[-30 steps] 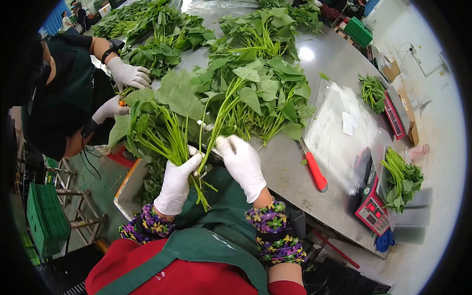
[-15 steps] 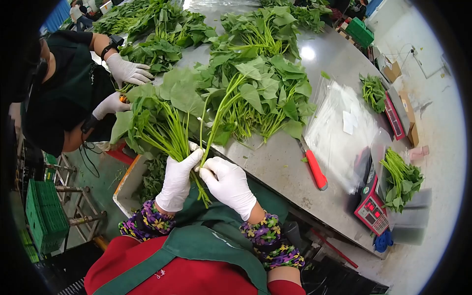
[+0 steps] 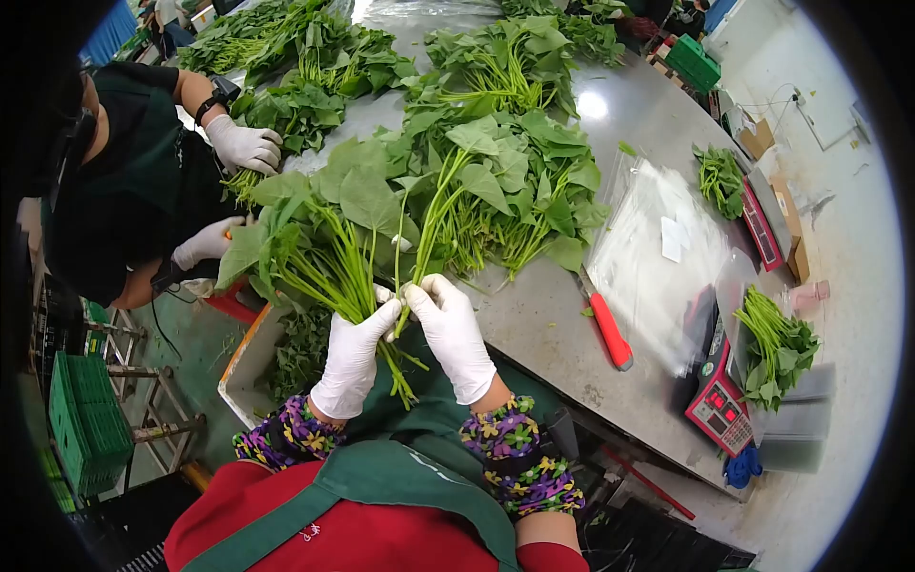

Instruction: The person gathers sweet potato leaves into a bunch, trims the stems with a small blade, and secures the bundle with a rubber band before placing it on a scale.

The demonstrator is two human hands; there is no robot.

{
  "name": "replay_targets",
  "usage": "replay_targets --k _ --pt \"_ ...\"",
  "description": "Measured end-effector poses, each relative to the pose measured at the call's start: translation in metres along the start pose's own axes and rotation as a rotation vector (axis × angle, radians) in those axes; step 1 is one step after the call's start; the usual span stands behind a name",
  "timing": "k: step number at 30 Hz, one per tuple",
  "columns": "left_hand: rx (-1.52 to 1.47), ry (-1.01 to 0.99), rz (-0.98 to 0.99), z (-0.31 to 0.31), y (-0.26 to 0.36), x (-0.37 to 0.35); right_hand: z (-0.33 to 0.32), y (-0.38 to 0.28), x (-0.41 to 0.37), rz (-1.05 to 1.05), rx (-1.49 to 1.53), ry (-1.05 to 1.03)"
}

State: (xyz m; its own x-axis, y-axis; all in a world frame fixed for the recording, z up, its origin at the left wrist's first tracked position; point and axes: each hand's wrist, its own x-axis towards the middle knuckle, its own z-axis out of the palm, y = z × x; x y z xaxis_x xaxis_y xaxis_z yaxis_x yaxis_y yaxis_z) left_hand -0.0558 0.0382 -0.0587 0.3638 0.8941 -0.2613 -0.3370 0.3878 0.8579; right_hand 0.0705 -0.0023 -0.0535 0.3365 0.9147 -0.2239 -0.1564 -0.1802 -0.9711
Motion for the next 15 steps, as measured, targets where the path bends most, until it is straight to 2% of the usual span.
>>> replay_targets --k 3,6,7,10,11,12,13,15 --pt "-0.007 0.0 0.026 -0.002 -0.001 0.002 0.0 0.006 0.001 -0.055 -0.105 0.011" --pt "0.061 -0.037 0.012 -0.004 0.003 0.002 0.001 0.005 0.0 -0.047 -0.07 0.025" --pt "-0.004 -0.063 0.027 -0.004 0.003 0.002 0.003 0.004 -0.001 -0.047 -0.067 0.029" --pt "-0.114 -0.097 0.018 -0.004 0.009 -0.001 0.004 0.0 -0.002 -0.046 0.027 0.067" --pt "-0.158 -0.098 -0.002 -0.004 0.013 -0.004 0.002 -0.001 0.002 -0.053 0.142 0.18" --pt "-0.132 -0.099 0.0 -0.006 0.017 -0.009 0.0 -0.003 0.005 -0.06 0.259 0.296" --pt "-0.111 -0.081 0.021 -0.007 0.02 -0.011 -0.012 -0.01 0.006 -0.02 0.204 0.259" --pt "0.148 0.066 0.127 -0.016 0.026 -0.006 -0.013 -0.023 0.001 -0.046 0.223 0.159"
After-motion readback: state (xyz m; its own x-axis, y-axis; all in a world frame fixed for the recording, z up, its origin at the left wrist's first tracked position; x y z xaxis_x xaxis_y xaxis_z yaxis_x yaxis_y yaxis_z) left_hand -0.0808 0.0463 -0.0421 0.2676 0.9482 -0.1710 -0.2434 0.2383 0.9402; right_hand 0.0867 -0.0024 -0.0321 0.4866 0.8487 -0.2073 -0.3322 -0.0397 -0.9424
